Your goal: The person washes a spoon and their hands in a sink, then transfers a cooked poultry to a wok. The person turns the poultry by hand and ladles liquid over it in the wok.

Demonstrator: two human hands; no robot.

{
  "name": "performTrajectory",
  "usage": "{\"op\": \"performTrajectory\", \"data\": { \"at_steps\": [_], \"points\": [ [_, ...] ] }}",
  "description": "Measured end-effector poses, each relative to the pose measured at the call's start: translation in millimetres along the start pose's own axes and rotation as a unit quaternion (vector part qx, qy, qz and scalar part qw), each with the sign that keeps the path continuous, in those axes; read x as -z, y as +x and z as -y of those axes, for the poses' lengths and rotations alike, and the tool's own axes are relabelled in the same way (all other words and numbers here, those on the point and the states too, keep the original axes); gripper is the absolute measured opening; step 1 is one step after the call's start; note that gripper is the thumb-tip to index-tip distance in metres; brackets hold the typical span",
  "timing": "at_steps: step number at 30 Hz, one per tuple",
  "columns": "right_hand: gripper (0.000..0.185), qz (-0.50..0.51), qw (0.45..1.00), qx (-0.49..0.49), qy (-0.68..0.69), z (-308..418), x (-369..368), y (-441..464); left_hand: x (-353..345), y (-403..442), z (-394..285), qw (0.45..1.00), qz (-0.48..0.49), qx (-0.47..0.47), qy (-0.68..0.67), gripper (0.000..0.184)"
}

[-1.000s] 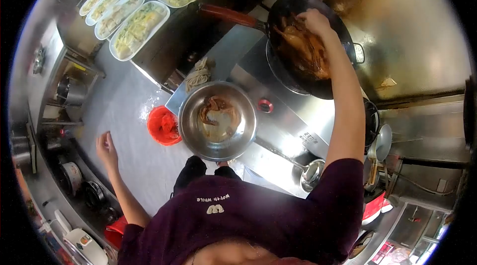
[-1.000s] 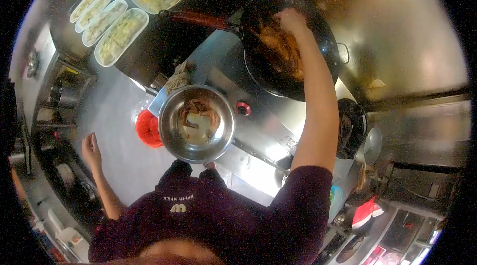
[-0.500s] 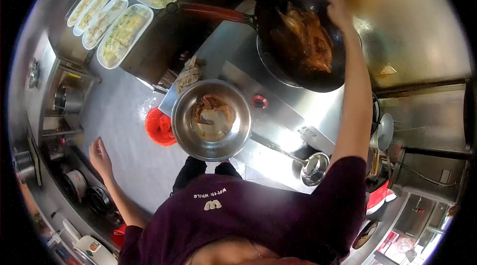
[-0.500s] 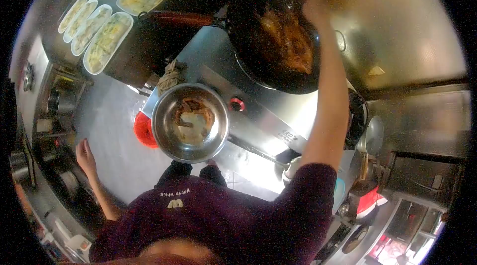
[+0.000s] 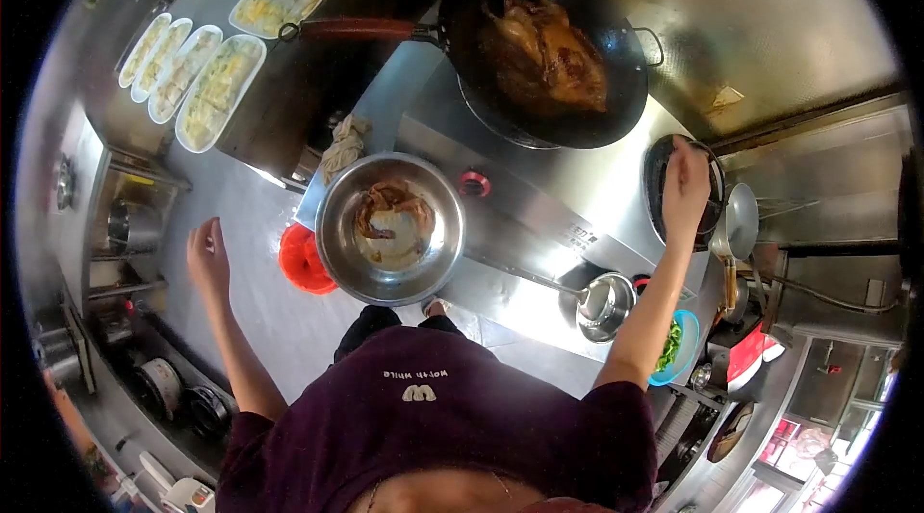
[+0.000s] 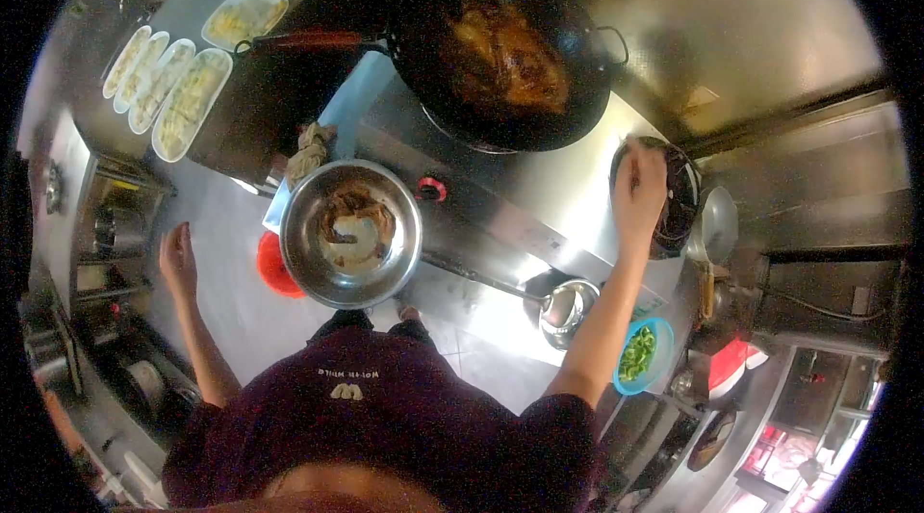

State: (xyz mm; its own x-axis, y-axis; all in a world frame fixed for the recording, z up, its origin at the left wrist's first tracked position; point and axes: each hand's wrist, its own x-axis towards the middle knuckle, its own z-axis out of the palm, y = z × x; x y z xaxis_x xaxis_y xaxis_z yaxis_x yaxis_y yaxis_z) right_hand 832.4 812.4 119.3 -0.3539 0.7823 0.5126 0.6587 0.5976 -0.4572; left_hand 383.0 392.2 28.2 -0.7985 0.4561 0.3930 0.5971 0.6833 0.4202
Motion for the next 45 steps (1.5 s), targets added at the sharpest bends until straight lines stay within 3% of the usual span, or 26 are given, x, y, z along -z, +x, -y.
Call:
{"op": "performTrajectory", "data": {
  "at_steps": [5, 7, 8, 9, 11, 14, 19, 22, 26, 27, 31, 34, 35, 39, 42, 45],
  "points": [
    [0.025, -0.066, 0.996, -0.043, -0.035, -12.4, 6.5, -76.8, -10.3, 74.0, -85.3, 0.983, -0.047, -0.166, -0.064, 0.014],
    [0.026, -0.071, 0.994, -0.077, -0.029, -15.1, 11.4, -100.9, -25.1, 98.5, -155.8, 0.972, 0.022, -0.191, -0.134, 0.013],
    [0.026, -0.076, 0.993, -0.086, -0.024, -17.2, 13.9, -110.7, -29.8, 110.0, -198.1, 0.946, 0.020, -0.308, -0.098, 0.012],
    [0.026, -0.083, 0.991, -0.102, -0.017, -13.8, 17.3, -117.8, -31.6, 113.0, -244.1, 0.917, 0.037, -0.373, -0.140, 0.012],
    [0.027, -0.095, 0.986, -0.136, -0.004, -4.1, 25.9, -130.8, -77.8, 132.6, -299.1, 0.855, 0.030, -0.509, -0.094, 0.013],
    [0.027, -0.103, 0.977, -0.188, 0.000, -10.4, 37.0, -154.9, -163.2, 159.2, -358.1, 0.805, 0.050, -0.590, -0.020, 0.019],
    [0.026, -0.103, 0.976, -0.173, -0.085, -28.2, 59.6, -190.4, -252.4, 181.4, -404.4, 0.835, 0.234, -0.454, 0.203, 0.033],
    [0.027, -0.133, 0.969, -0.198, -0.056, -39.9, 65.4, -210.2, -284.9, 188.2, -407.4, 0.831, 0.204, -0.427, 0.293, 0.032],
    [0.027, -0.123, 0.967, -0.209, -0.075, -47.9, 67.8, -221.2, -287.0, 197.4, -401.9, 0.776, 0.181, -0.482, 0.364, 0.042],
    [0.027, -0.119, 0.966, -0.216, -0.073, -48.3, 67.6, -223.3, -291.9, 200.2, -394.3, 0.764, 0.164, -0.503, 0.370, 0.037],
    [0.026, -0.117, 0.970, -0.201, -0.067, -59.0, 61.5, -220.7, -247.1, 182.5, -405.7, 0.654, 0.240, -0.528, 0.486, 0.028],
    [0.025, -0.119, 0.970, -0.200, -0.068, -53.1, 62.3, -211.0, -214.3, 161.5, -400.6, 0.599, 0.286, -0.562, 0.493, 0.027],
    [0.024, -0.130, 0.970, -0.196, -0.061, -54.1, 59.4, -209.5, -197.3, 153.0, -399.3, 0.634, 0.298, -0.551, 0.453, 0.029],
    [0.028, -0.112, 0.975, -0.192, -0.028, -54.0, 51.3, -200.8, -177.9, 160.8, -385.9, 0.681, 0.329, -0.530, 0.383, 0.036],
    [0.027, -0.114, 0.977, -0.179, -0.018, -44.8, 47.0, -190.8, -179.0, 171.1, -372.0, 0.732, 0.288, -0.538, 0.302, 0.035],
    [0.027, -0.104, 0.976, -0.193, -0.003, -37.5, 42.5, -184.6, -182.1, 173.7, -369.8, 0.727, 0.290, -0.550, 0.291, 0.033]
  ]
}}
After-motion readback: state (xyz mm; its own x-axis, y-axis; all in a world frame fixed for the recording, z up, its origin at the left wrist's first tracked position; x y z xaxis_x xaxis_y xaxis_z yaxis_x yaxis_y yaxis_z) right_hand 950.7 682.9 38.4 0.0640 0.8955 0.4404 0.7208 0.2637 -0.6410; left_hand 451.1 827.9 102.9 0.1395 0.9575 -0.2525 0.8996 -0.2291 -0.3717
